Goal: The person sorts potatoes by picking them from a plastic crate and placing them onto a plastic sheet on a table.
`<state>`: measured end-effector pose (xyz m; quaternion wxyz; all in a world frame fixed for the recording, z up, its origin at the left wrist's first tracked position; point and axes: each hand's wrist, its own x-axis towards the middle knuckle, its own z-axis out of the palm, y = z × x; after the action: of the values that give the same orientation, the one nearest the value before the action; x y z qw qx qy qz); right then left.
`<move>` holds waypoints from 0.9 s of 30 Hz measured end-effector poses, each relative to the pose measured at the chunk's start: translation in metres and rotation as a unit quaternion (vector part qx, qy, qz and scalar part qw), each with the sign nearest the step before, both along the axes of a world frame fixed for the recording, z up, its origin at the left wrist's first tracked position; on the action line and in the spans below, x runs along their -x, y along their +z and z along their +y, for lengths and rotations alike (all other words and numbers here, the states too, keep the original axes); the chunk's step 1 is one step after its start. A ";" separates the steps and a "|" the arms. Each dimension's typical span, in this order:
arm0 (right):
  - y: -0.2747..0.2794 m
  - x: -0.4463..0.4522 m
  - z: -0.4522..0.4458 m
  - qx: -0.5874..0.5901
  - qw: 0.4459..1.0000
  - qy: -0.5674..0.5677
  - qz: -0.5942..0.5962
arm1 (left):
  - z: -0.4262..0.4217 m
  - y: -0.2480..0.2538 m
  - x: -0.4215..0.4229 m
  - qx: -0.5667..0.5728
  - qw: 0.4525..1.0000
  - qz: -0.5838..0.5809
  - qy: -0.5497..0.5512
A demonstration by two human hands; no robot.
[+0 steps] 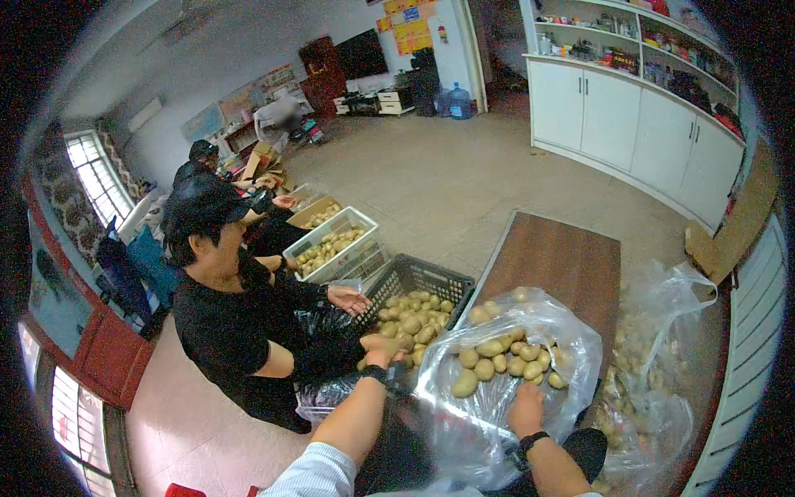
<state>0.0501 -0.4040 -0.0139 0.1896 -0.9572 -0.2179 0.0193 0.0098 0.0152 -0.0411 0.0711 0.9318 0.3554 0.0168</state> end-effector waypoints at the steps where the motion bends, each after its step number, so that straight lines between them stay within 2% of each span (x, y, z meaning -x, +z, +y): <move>1: 0.004 0.001 0.002 -0.018 1.000 0.013 -0.009 | -0.001 -0.001 0.000 0.004 1.000 -0.002 -0.002; 12: 0.009 0.001 0.011 -0.116 0.993 -0.001 0.004 | 0.002 -0.002 -0.001 0.031 0.999 -0.010 0.000; 15: 0.016 0.006 0.008 -0.143 0.989 0.025 -0.004 | 0.002 -0.002 -0.003 0.043 0.999 -0.019 -0.010; 19: 0.024 0.007 0.015 -0.185 0.983 -0.013 0.005 | 0.000 -0.007 -0.008 0.064 0.996 -0.052 -0.035; 21: 0.026 0.003 0.018 -0.202 0.979 -0.030 0.023 | -0.005 -0.011 -0.011 0.114 0.987 -0.104 -0.042; 22: 0.025 0.003 0.019 -0.204 0.978 -0.037 0.041 | -0.009 -0.014 -0.015 0.190 0.969 -0.154 -0.029; 23: 0.025 0.005 0.019 -0.204 0.976 -0.046 0.060 | -0.016 -0.014 -0.018 0.325 0.919 -0.221 0.005; 24: 0.039 0.008 0.022 -0.211 0.971 -0.062 0.095 | -0.023 -0.013 -0.022 0.463 0.838 -0.282 0.054; 25: 0.026 0.003 0.023 -0.211 0.971 -0.069 0.094 | -0.029 -0.011 -0.026 0.571 0.754 -0.313 0.088; 27: 0.020 0.001 0.030 -0.253 0.960 -0.040 0.110 | -0.041 -0.005 -0.028 0.704 0.618 -0.322 0.133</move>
<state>0.0489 -0.3743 0.0060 0.4489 -0.8779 -0.1547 0.0614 0.0381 -0.0260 -0.0464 0.8127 0.4735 0.3323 0.0698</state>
